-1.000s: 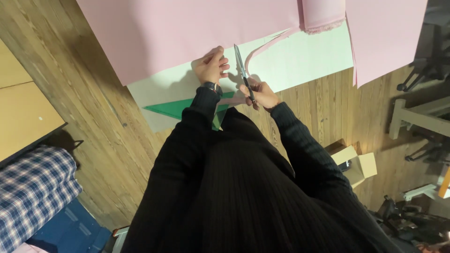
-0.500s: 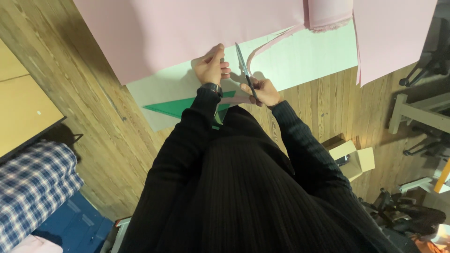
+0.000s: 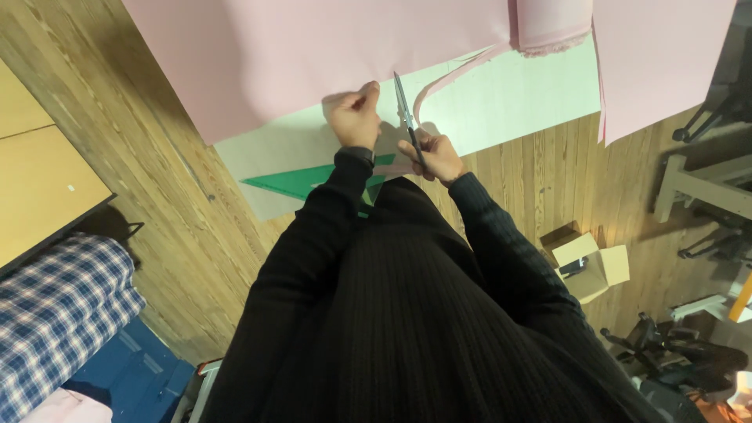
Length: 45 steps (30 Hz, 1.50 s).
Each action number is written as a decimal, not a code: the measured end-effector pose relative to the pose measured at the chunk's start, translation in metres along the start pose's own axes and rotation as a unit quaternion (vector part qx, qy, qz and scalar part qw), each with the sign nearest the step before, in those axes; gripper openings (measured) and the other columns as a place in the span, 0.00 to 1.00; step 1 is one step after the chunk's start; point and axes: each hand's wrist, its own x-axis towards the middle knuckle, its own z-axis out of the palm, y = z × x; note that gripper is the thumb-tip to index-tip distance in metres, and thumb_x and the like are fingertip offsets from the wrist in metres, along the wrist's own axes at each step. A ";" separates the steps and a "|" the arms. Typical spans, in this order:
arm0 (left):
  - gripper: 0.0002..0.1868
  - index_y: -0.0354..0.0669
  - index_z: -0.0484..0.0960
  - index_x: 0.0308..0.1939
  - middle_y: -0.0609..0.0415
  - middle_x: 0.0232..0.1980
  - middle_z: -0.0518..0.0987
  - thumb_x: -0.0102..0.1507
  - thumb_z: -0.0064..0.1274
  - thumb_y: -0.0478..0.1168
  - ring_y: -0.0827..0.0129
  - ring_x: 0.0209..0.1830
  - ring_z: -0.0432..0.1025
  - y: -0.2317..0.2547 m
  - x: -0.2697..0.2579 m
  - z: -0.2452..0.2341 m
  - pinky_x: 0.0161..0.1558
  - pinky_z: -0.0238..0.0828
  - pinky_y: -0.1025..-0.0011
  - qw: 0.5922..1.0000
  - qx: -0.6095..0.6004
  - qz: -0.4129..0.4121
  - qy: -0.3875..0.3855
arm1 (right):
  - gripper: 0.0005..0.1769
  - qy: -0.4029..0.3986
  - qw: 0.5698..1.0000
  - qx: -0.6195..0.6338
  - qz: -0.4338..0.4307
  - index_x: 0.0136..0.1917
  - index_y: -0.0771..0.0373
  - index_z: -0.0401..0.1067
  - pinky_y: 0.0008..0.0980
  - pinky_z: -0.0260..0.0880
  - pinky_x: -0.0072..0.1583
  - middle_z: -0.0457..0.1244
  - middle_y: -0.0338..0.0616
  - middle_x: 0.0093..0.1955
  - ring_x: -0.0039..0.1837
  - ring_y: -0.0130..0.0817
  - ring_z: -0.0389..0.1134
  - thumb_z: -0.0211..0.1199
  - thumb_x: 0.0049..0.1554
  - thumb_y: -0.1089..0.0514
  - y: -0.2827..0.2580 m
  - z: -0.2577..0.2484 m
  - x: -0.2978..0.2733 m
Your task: Measuring and cutting a large piece of pink leather on a workshop table using a ruler, pencil, and scissors.
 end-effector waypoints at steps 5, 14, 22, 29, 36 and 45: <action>0.10 0.44 0.82 0.49 0.51 0.45 0.80 0.64 0.62 0.38 0.61 0.45 0.75 0.027 -0.018 -0.012 0.46 0.73 0.63 0.886 0.287 0.362 -0.032 | 0.23 0.007 1.000 0.008 0.010 0.36 0.65 0.73 0.22 0.49 0.24 0.61 0.38 0.23 0.22 0.21 0.56 0.71 0.56 0.43 -0.006 0.002 0.001; 0.27 0.38 0.71 0.71 0.47 0.75 0.69 0.66 0.47 0.34 0.52 0.76 0.60 0.042 -0.022 -0.034 0.74 0.56 0.55 0.756 0.426 0.479 -0.133 | 0.26 0.024 0.999 -0.021 0.022 0.31 0.63 0.73 0.22 0.51 0.24 0.60 0.38 0.22 0.22 0.22 0.57 0.72 0.54 0.39 -0.013 0.007 -0.004; 0.27 0.39 0.70 0.72 0.48 0.76 0.67 0.67 0.48 0.35 0.53 0.78 0.58 0.036 -0.021 -0.036 0.76 0.54 0.55 0.759 0.432 0.470 -0.131 | 0.27 0.044 0.998 -0.043 0.024 0.30 0.63 0.72 0.21 0.53 0.25 0.62 0.39 0.23 0.22 0.22 0.58 0.72 0.54 0.39 -0.003 0.008 -0.001; 0.28 0.38 0.68 0.76 0.49 0.80 0.62 0.71 0.48 0.38 0.55 0.82 0.52 0.023 -0.013 -0.036 0.78 0.48 0.54 0.738 0.442 0.491 -0.138 | 0.24 0.029 0.999 -0.006 0.014 0.32 0.62 0.72 0.22 0.51 0.24 0.60 0.38 0.22 0.22 0.21 0.57 0.71 0.54 0.41 -0.013 0.008 -0.006; 0.31 0.46 0.68 0.76 0.50 0.82 0.59 0.67 0.48 0.36 0.54 0.84 0.47 0.022 -0.014 -0.035 0.80 0.41 0.51 0.731 0.475 0.470 -0.139 | 0.28 0.032 0.999 0.003 0.006 0.29 0.64 0.69 0.22 0.54 0.25 0.61 0.39 0.23 0.22 0.23 0.58 0.72 0.56 0.41 0.000 0.010 -0.001; 0.29 0.47 0.71 0.73 0.49 0.80 0.61 0.66 0.49 0.36 0.50 0.83 0.49 0.026 -0.013 -0.033 0.79 0.44 0.49 0.751 0.448 0.464 -0.144 | 0.26 0.061 0.997 -0.039 0.000 0.31 0.66 0.73 0.22 0.53 0.25 0.61 0.39 0.22 0.22 0.22 0.58 0.72 0.55 0.41 -0.001 0.012 0.001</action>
